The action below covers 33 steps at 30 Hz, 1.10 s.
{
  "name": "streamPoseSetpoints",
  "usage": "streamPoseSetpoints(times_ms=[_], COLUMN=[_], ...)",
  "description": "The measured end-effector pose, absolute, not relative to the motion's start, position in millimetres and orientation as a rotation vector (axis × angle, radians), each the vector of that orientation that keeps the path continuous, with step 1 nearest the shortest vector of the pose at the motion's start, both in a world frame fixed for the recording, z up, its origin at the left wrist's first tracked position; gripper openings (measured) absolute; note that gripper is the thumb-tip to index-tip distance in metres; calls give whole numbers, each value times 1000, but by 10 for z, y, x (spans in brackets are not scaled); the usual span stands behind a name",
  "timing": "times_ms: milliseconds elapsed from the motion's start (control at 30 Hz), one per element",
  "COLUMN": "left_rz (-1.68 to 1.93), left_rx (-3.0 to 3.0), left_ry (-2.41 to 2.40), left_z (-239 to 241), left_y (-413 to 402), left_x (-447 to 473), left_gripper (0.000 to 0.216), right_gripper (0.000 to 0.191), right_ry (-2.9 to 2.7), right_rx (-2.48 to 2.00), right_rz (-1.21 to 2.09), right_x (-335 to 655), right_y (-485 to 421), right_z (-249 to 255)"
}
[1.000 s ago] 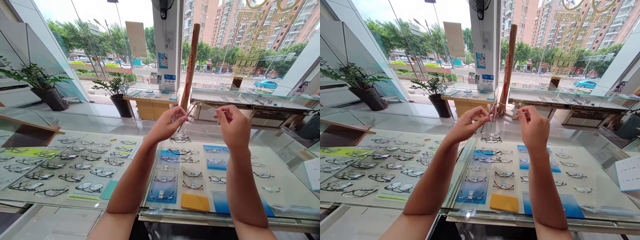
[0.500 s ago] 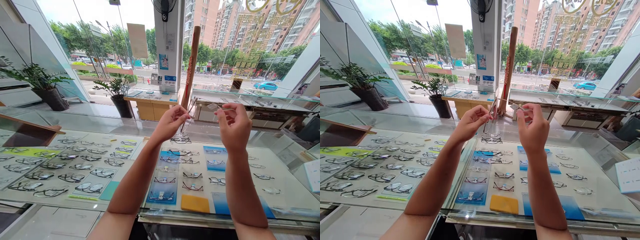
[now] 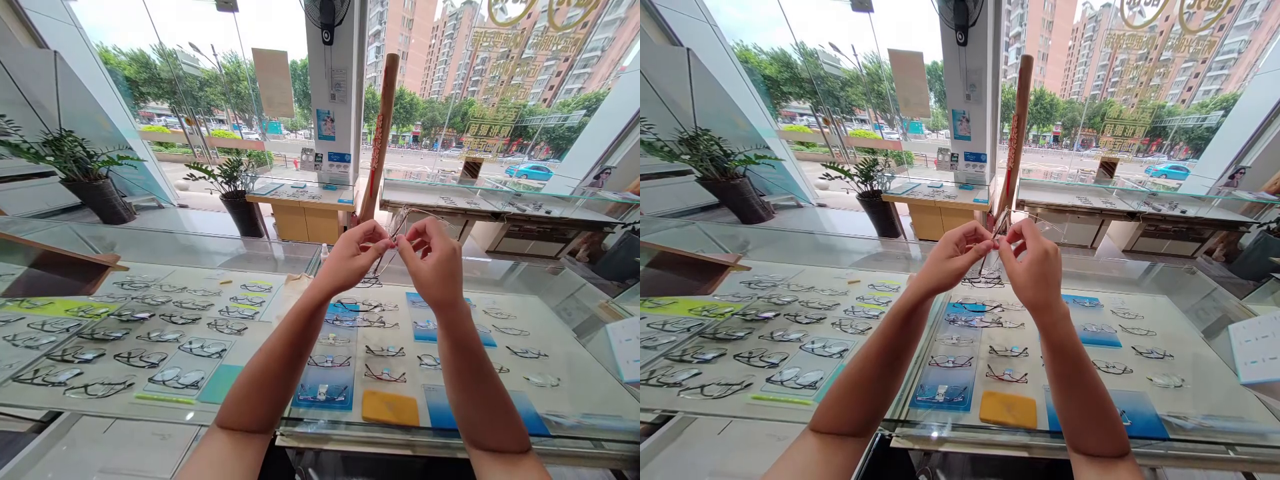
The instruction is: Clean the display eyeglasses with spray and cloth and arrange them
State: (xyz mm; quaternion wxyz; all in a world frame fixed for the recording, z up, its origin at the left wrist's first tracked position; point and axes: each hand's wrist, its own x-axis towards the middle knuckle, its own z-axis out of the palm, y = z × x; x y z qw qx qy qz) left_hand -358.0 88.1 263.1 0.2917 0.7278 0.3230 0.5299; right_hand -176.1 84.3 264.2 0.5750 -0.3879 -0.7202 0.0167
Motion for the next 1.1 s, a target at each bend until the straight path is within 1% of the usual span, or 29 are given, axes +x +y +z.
streamPoseSetpoints(times_ms=[233, 567, 700, 933, 1033, 1100], left_rz=[1500, 1897, 2033, 2083, 2061, 2021], left_rx=[1888, 1567, 1429, 1453, 1533, 1590], left_ry=[868, 711, 671, 645, 655, 662], left_z=[2627, 2554, 2548, 2517, 2507, 2501], left_y=[893, 1068, 1109, 1140, 1141, 1136], left_x=[-3587, -3605, -3627, -3614, -3610, -3607], left_gripper=[19, 22, 19, 17, 14, 13], right_gripper=[12, 12, 9, 7, 10, 11], right_ry=[-1656, -1530, -1519, -1545, -1576, -1607], right_rx=[-953, -1121, -1192, -1289, -1294, -1219], right_rz=[48, 111, 182, 265, 206, 129], right_x=[-1710, -1632, -1601, -1539, -1500, -1499], right_y=[875, 995, 1001, 1048, 1044, 1010], right_z=[2662, 2627, 2641, 2639, 2643, 2656])
